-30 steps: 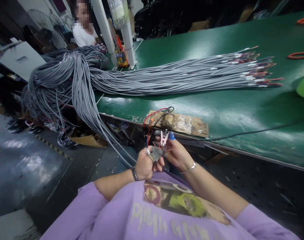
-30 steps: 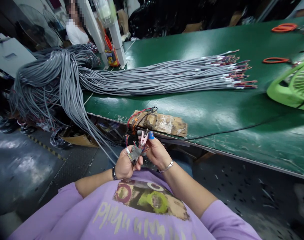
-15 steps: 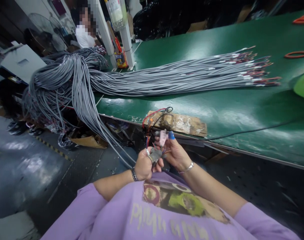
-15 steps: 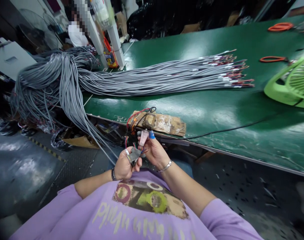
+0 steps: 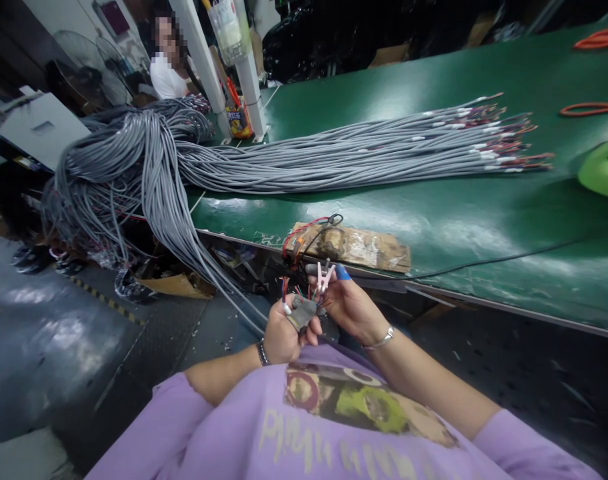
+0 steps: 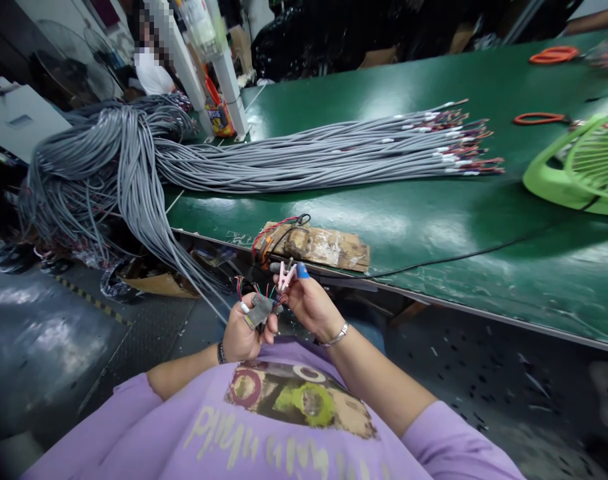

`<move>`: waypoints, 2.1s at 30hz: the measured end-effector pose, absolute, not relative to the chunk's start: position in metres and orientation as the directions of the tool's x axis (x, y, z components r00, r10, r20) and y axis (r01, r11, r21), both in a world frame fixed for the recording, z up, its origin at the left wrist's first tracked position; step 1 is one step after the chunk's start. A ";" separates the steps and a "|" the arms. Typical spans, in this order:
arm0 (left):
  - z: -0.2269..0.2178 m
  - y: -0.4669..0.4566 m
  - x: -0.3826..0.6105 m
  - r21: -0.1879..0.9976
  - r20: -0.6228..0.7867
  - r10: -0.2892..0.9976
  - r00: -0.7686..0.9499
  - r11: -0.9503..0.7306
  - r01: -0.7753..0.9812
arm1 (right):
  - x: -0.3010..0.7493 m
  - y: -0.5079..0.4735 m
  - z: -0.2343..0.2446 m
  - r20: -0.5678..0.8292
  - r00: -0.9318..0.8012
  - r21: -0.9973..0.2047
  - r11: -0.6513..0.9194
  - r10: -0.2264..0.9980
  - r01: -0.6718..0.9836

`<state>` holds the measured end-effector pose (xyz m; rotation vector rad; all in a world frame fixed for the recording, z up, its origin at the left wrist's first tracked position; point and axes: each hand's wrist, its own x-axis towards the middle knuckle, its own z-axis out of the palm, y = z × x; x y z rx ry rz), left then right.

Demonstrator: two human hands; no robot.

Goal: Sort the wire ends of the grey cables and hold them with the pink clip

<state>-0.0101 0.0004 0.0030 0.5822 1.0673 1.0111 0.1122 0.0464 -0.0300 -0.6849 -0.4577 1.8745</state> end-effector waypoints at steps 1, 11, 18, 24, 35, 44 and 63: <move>0.003 0.000 -0.011 0.808 -0.424 0.898 0.120 0.434 -0.398 | 0.112 0.047 -0.030 -0.247 -0.297 -0.599 -0.387 0.922 -0.701; -0.007 0.006 -0.007 0.810 -0.468 0.878 0.102 0.473 -0.348 | 0.114 0.052 -0.037 -0.294 -0.314 -0.582 -0.430 0.903 -0.691; -0.006 0.010 -0.003 0.796 -0.510 0.854 0.104 0.515 -0.319 | 0.114 0.053 -0.042 -0.286 -0.308 -0.592 -0.420 0.907 -0.688; -0.003 0.009 -0.005 0.799 -0.499 0.860 0.105 0.504 -0.329 | 0.112 0.051 -0.040 -0.285 -0.333 -0.581 -0.438 0.899 -0.686; -0.001 0.001 -0.012 0.818 -0.475 0.873 0.108 0.484 -0.310 | 0.120 0.045 -0.034 -0.248 -0.416 -0.577 -0.478 0.875 -0.662; -0.001 0.002 -0.013 0.865 -0.414 0.908 0.059 0.413 -0.283 | 0.122 0.045 -0.032 -0.230 -0.380 -0.630 -0.434 0.896 -0.643; -0.008 0.006 -0.007 0.875 -0.419 0.907 0.034 0.414 -0.252 | 0.118 0.051 -0.039 -0.292 -0.308 -0.574 -0.423 0.905 -0.701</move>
